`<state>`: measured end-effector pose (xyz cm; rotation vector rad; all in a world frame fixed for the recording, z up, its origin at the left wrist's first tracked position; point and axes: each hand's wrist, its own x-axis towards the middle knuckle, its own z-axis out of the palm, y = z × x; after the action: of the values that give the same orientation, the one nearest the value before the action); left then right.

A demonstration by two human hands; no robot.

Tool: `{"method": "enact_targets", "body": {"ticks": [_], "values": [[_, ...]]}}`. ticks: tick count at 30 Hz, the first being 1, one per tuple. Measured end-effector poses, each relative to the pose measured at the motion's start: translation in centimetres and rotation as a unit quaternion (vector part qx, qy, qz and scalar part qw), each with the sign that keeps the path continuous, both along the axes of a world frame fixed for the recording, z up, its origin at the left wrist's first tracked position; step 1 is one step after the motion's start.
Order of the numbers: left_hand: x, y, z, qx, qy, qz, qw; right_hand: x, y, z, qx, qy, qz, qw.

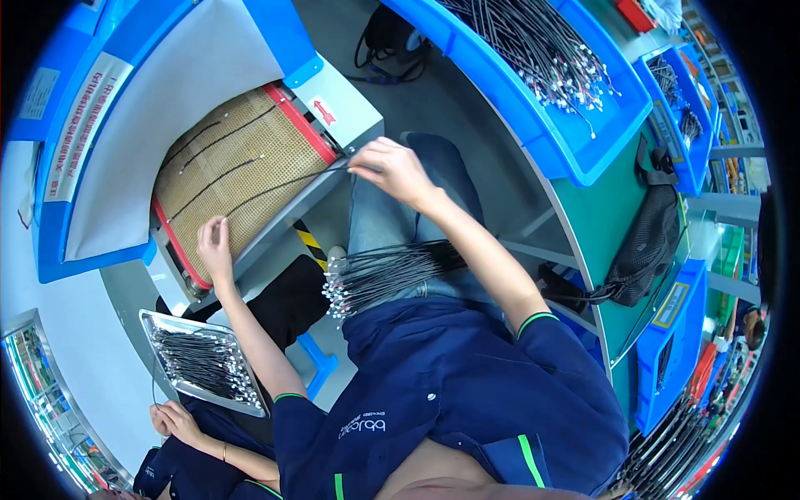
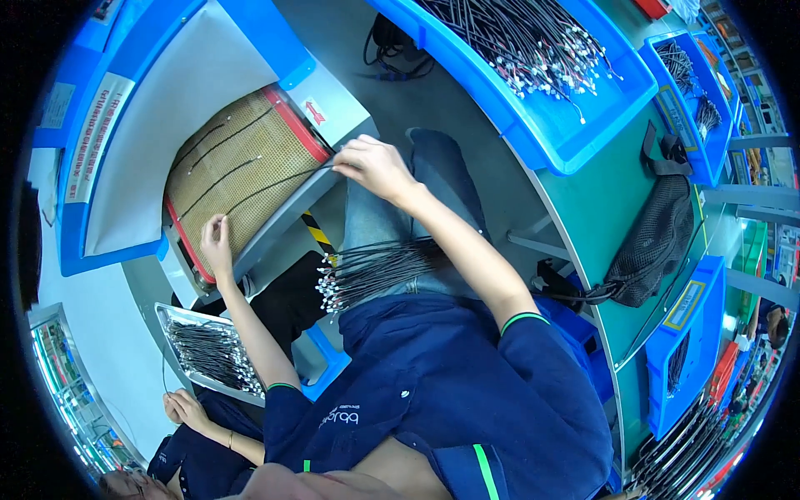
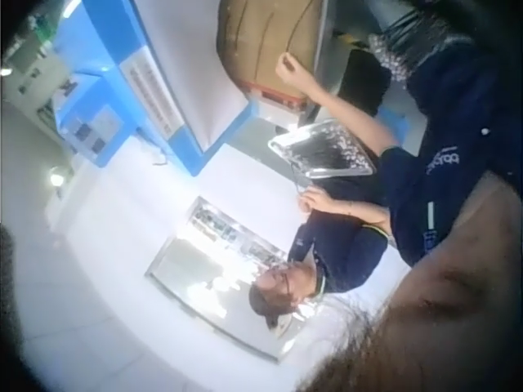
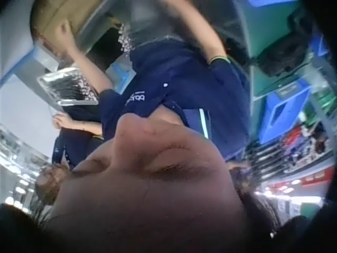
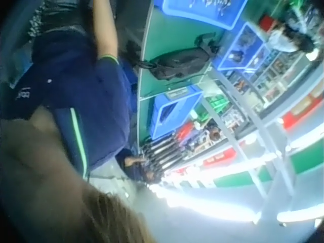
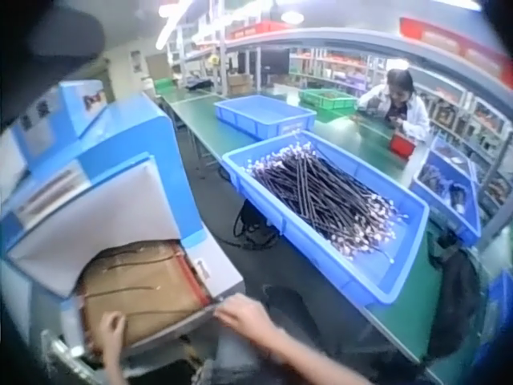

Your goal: Manually assemble and sort small electronic wire components at a factory workstation.

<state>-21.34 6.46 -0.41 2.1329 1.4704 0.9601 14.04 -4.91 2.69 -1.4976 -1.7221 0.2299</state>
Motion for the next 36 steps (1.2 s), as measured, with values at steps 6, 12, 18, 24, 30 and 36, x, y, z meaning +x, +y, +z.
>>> {"method": "enact_targets", "body": {"ticks": [6,12,18,24,30,36], "values": [[-2.8,4.8,1.1,0.007,0.032,-0.001,0.999,-3.4,5.3,-0.4,0.05,-0.024,-0.019,0.998],[-3.0,4.9,1.4,0.077,0.067,0.035,0.994,-3.1,5.1,0.2,0.053,-0.036,-0.025,0.998],[1.0,-3.5,-0.9,-0.116,-0.23,0.068,0.964,0.9,-2.8,-1.4,-0.238,0.068,0.083,0.965],[5.8,-12.0,-5.5,-0.538,-0.303,0.015,0.786,1.0,-8.7,-3.8,-0.426,0.075,0.141,0.89],[9.6,-11.6,-3.1,-0.505,-0.333,-0.067,0.793,1.4,-9.6,-3.2,-0.409,0.155,0.079,0.896],[10.8,-11.8,-2.7,-0.392,-0.174,-0.117,0.896,2.2,-10.5,-3.9,-0.3,0.132,0.012,0.945]]}}
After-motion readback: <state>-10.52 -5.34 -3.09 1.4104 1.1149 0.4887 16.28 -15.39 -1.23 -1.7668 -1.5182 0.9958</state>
